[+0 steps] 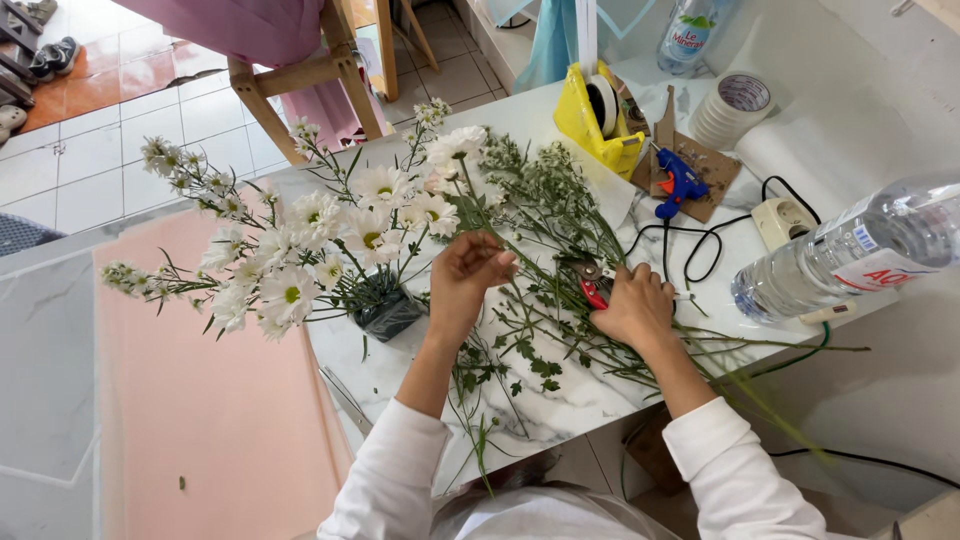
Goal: The person arranges flowers by inserting stems into a floral foam block, using shears to trim branches and a glue gun to secure elements.
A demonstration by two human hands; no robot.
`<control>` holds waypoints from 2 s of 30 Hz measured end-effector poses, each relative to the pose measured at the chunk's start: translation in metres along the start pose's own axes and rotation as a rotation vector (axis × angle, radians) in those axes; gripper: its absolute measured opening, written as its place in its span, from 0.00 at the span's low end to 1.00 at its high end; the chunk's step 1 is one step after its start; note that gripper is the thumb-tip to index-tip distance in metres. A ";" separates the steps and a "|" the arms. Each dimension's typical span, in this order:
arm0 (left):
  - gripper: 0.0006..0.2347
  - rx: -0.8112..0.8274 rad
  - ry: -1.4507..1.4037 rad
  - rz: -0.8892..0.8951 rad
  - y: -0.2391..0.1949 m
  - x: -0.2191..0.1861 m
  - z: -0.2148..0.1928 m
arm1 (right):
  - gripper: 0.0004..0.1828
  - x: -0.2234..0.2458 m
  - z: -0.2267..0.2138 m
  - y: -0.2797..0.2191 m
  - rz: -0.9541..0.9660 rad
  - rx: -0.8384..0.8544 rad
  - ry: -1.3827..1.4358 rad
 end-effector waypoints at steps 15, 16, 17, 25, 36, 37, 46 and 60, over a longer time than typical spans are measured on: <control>0.07 -0.014 0.183 0.155 0.041 0.033 -0.012 | 0.25 0.027 0.007 -0.074 -0.166 0.993 1.451; 0.07 -0.016 0.183 0.152 0.040 0.033 -0.011 | 0.25 0.030 0.008 -0.074 -0.163 0.996 1.451; 0.07 -0.011 0.169 0.123 0.039 0.036 -0.010 | 0.21 0.033 0.010 -0.075 -0.154 1.028 1.495; 0.08 0.013 0.121 0.021 0.029 0.031 0.003 | 0.14 0.038 0.009 -0.073 -0.112 1.049 1.510; 0.08 0.189 0.231 0.035 -0.011 0.025 0.047 | 0.50 0.012 0.037 -0.020 -0.153 0.019 -0.064; 0.08 0.190 0.231 0.041 -0.018 0.033 0.050 | 0.50 0.016 0.040 -0.016 -0.153 0.014 -0.064; 0.06 0.200 0.313 0.028 -0.052 0.052 0.030 | 0.25 0.033 0.018 -0.037 -0.376 -0.114 0.546; 0.16 0.299 -0.197 0.172 -0.220 -0.039 0.065 | 0.15 0.133 0.004 -0.061 -0.497 -0.101 1.013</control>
Point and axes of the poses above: each hand's wrist, its own y-axis towards the middle knuckle, its own z-axis out of the palm, x = y × z, the point moved 6 cm from there along y, towards the middle knuckle, and after that the axes turned 13 degrees about -y, right-handed, at the moved point
